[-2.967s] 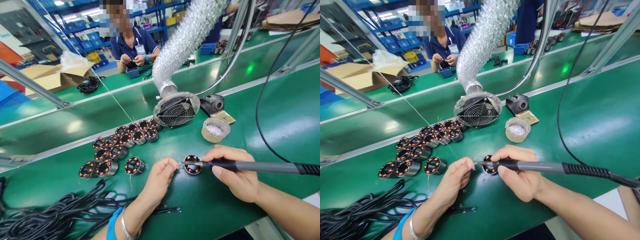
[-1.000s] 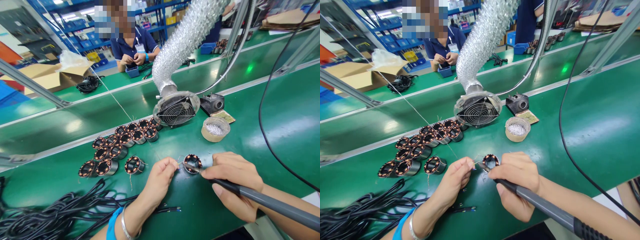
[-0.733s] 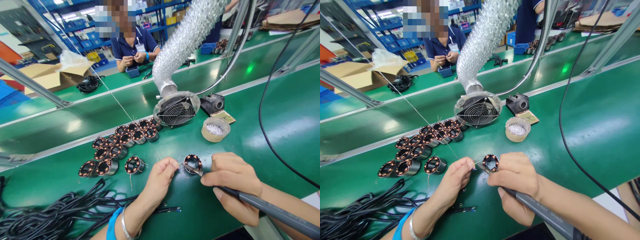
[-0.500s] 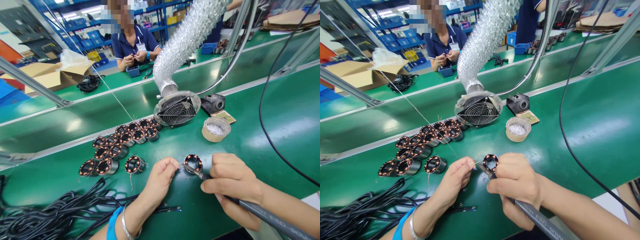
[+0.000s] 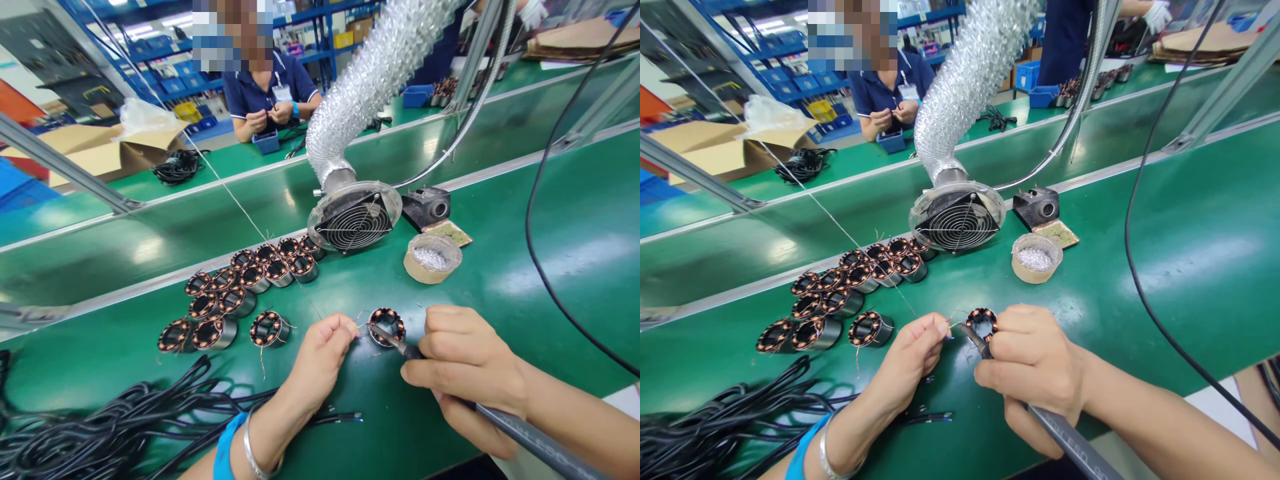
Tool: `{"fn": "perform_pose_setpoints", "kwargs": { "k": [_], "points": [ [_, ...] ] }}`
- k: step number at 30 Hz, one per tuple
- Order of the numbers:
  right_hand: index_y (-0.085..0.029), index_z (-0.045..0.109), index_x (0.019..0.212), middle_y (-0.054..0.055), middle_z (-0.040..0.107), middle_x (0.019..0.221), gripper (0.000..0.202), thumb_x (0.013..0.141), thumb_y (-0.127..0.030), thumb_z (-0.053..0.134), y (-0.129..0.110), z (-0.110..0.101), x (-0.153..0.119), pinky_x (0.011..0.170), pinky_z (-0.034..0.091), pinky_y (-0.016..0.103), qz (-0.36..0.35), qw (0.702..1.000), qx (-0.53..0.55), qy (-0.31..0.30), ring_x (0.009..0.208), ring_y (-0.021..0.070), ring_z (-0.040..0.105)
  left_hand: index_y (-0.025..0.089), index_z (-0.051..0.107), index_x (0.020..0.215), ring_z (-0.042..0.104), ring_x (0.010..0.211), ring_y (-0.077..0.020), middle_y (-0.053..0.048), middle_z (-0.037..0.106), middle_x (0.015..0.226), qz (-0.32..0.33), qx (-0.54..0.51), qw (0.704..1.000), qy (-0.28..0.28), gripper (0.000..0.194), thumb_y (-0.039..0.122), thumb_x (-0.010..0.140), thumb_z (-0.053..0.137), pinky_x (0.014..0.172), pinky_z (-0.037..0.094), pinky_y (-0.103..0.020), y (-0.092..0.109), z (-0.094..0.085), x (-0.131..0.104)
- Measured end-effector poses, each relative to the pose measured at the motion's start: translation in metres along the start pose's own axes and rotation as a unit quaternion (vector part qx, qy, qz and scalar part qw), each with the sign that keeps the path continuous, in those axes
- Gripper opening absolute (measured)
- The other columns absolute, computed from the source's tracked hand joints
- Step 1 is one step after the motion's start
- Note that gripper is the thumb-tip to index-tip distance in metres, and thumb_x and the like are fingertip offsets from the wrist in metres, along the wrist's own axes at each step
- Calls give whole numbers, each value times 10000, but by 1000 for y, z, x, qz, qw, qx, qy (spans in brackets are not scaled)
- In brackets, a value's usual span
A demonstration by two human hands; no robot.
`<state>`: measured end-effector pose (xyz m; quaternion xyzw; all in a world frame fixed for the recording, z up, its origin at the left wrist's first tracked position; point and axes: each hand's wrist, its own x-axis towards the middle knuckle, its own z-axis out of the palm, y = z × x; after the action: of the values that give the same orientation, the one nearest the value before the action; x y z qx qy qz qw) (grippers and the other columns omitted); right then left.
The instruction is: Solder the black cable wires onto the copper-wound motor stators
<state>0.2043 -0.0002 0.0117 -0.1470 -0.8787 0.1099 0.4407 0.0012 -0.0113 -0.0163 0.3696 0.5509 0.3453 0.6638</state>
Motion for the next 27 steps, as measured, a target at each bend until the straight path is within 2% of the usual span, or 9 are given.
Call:
{"fn": "perform_pose_setpoints", "kwargs": {
  "k": [2, 7, 12, 16, 18, 21, 24, 27],
  "points": [
    [-169, 633, 861, -3, 466, 505, 281, 687, -71, 437, 0, 0, -1, 482, 225, 322, 0, 1000, -1, 6, 459, 143, 320, 181, 493, 661, 126, 440, -49, 124, 238, 476, 1, 1, 1000, 1, 395, 524, 714, 682, 423, 108, -202, 0, 0, 0],
    [-190, 640, 876, 12, 506, 564, 280, 744, -51, 436, -8, -5, -5, 504, 294, 336, 79, 997, 5, -2, 491, 155, 388, 178, 505, 666, 122, 441, -50, 123, 234, 475, 2, -4, 1000, 0, 401, 531, 714, 690, 430, 95, -207, 0, -1, 0],
    [-183, 646, 947, 17, 546, 651, 269, 760, -72, 488, -6, -5, -7, 496, 371, 314, 86, 994, -24, 69, 510, 142, 463, 182, 495, 675, 117, 451, -55, 122, 232, 489, 0, -15, 1000, -10, 441, 572, 708, 699, 436, 90, -212, 0, -1, 0],
    [-194, 619, 1162, 24, 648, 743, 359, 835, -81, 526, 5, 5, -5, 511, 479, 276, 122, 984, -29, 129, 567, 145, 574, 189, 464, 673, 134, 454, -56, 115, 263, 501, 4, -18, 999, -41, 490, 617, 706, 700, 446, 99, -216, 1, -3, -2],
    [-208, 599, 1227, 1, 684, 755, 384, 878, -65, 526, 10, 13, -4, 520, 505, 230, 159, 979, -12, 127, 550, 116, 600, 190, 463, 679, 151, 455, -61, 107, 288, 501, 12, -8, 998, -57, 503, 640, 723, 683, 450, 109, -221, 2, -5, -3],
    [-191, 643, 1142, 3, 713, 794, 295, 898, -60, 543, 16, 28, -2, 590, 540, 190, 176, 980, 30, 89, 609, 98, 651, 191, 458, 683, 188, 470, -73, 92, 321, 516, 36, 13, 996, -78, 499, 647, 772, 640, 458, 141, -226, 1, -7, -4],
    [-176, 666, 1017, 29, 724, 811, 204, 885, -64, 558, 19, 42, -2, 618, 546, 213, 137, 988, 44, 56, 658, 119, 665, 196, 436, 689, 236, 505, -89, 75, 347, 562, 66, 43, 992, -99, 465, 611, 851, 570, 486, 197, -228, -2, -11, -6],
    [-175, 665, 970, 25, 712, 749, 217, 871, -34, 532, 21, 47, -2, 552, 503, 216, 92, 994, 33, 51, 577, 114, 623, 197, 441, 721, 325, 569, -111, 48, 405, 629, 93, 118, 983, -108, 395, 522, 944, 468, 548, 268, -235, -1, -15, -9]
  ]
}}
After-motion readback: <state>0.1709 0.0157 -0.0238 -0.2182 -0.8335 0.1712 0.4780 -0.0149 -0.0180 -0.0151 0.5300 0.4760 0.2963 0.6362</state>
